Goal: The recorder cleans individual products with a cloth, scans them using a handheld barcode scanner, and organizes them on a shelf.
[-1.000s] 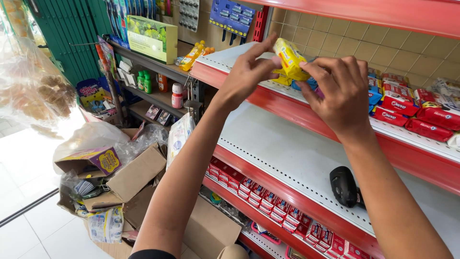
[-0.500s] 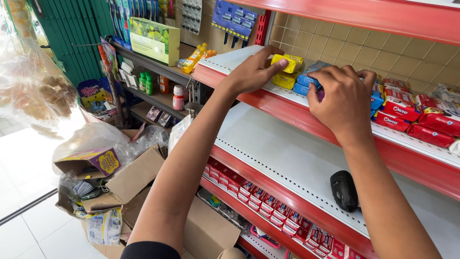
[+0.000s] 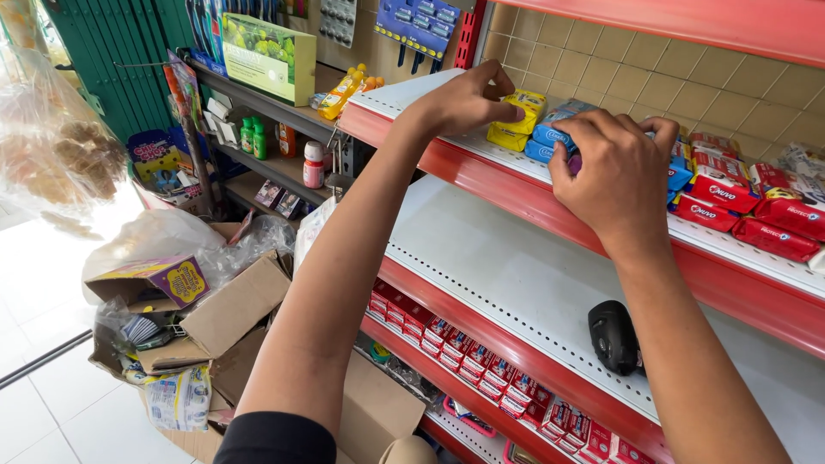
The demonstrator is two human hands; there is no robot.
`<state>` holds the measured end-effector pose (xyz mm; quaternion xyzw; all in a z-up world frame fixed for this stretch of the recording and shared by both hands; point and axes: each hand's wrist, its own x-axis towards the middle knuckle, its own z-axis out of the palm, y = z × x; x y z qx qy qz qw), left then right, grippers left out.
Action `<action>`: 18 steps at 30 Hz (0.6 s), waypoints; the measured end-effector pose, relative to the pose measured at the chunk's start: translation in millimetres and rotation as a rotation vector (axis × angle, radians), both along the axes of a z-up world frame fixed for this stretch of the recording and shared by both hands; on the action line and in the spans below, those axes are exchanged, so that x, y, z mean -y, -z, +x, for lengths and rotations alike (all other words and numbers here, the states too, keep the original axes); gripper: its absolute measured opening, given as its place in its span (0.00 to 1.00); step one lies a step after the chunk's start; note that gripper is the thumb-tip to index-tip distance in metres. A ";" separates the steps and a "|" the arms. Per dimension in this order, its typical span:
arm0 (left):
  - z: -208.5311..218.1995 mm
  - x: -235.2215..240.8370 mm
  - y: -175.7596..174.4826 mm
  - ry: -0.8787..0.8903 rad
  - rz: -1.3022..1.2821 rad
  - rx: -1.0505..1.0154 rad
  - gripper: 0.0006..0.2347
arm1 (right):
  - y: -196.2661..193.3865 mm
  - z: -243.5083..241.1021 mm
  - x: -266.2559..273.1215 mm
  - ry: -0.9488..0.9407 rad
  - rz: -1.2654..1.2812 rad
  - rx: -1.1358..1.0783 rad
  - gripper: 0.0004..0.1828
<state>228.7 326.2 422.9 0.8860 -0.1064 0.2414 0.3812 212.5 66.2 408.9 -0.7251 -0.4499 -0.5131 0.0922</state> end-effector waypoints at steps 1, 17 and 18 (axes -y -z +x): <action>2.1 -2.9 -1.4 0.001 0.000 0.002 0.27 | -0.2 0.0 -0.5 0.001 0.000 0.002 0.05; 17.6 -13.9 12.2 0.211 -0.041 0.061 0.23 | 5.1 9.9 0.8 0.015 0.002 0.019 0.07; 15.3 -13.3 11.7 0.209 -0.015 0.072 0.25 | 5.6 11.0 1.9 0.008 0.004 0.014 0.07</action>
